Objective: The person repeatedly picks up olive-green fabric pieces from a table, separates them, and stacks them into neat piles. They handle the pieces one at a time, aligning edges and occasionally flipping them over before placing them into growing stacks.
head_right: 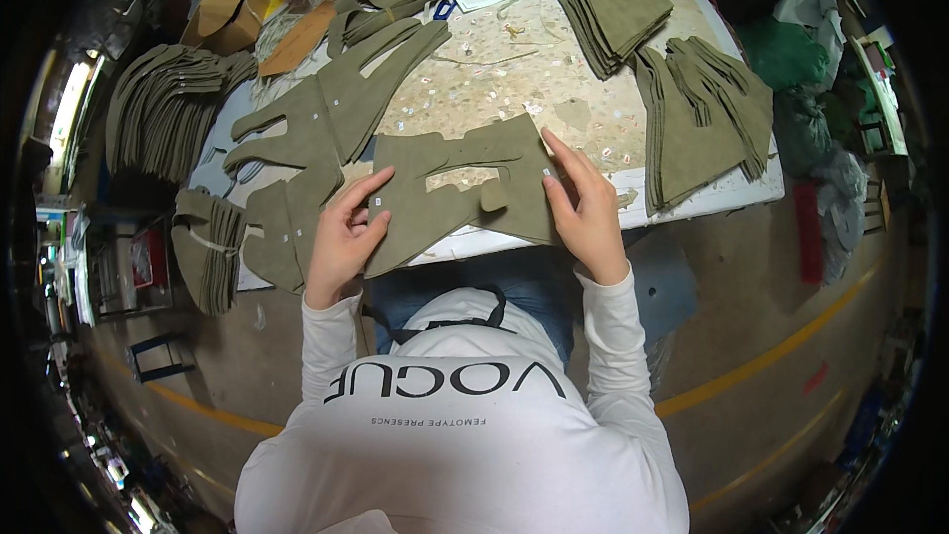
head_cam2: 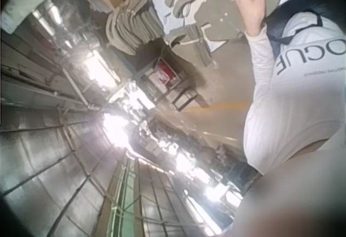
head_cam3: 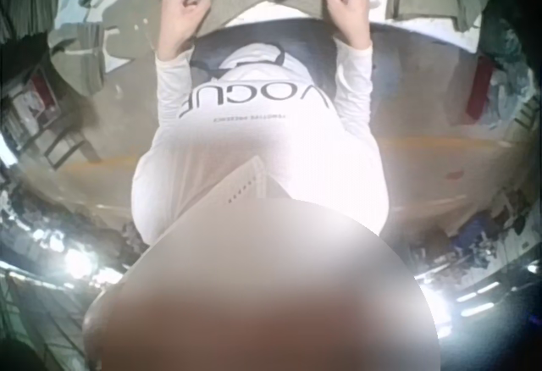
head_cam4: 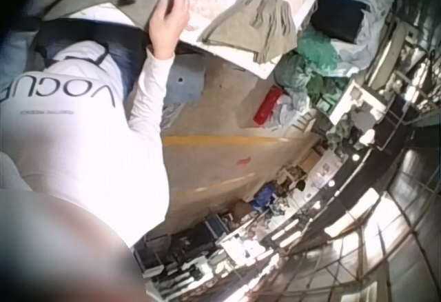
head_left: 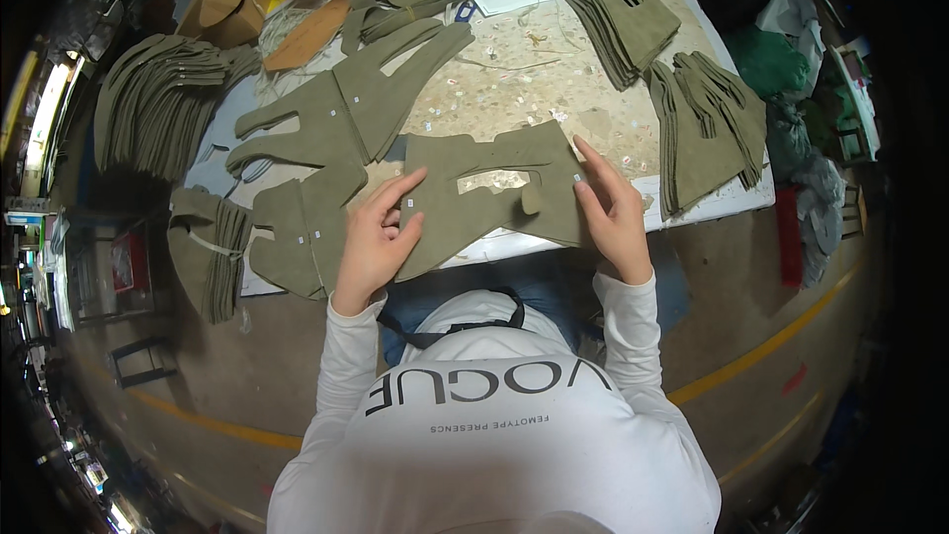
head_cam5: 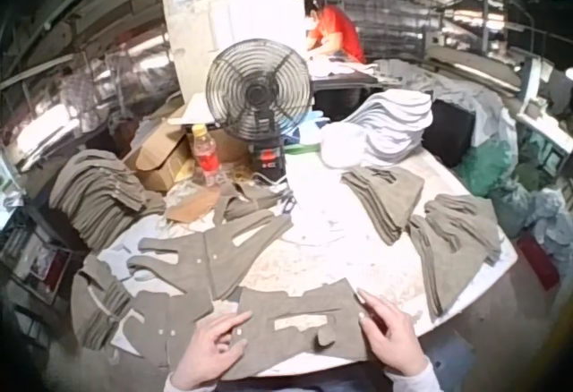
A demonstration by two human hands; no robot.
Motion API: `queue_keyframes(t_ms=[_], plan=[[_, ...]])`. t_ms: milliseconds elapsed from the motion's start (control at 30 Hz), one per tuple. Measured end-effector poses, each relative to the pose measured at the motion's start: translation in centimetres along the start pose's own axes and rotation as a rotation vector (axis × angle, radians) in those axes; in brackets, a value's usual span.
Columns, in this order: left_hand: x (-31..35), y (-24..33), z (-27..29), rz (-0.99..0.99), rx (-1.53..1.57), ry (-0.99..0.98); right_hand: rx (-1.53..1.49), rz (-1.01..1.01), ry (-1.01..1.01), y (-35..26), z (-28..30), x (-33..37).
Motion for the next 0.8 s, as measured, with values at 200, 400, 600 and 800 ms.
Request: queue_keyframes(t_ms=[200,400,600,800], plan=[[0.6,0.4,-0.6,-0.037,0.002,0.08,-0.328,-0.027,-0.18,0.1,1.5,-0.8],[1.8,0.1,0.0,-0.021,0.016,0.21,-0.115,0.06,-0.021,-5.8,10.9,-1.3],[1.4,-0.6,0.9,0.047,-0.171,0.186,0.216,0.253,0.098,-11.6,10.3,-1.1],[1.8,1.1,0.7,-0.04,-0.123,0.249,0.376,0.342,-0.172,-11.1,-6.8,-2.0]])
Point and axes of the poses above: each hand's wrist, its own x-axis away from the middle knuckle, its own z-axis out of the back of the hand, y = z × x, the point moved 8 cm from there along -x, towards the middle knuckle, and after that the axes turned 7 degrees about -y, right-handed, at the moved point
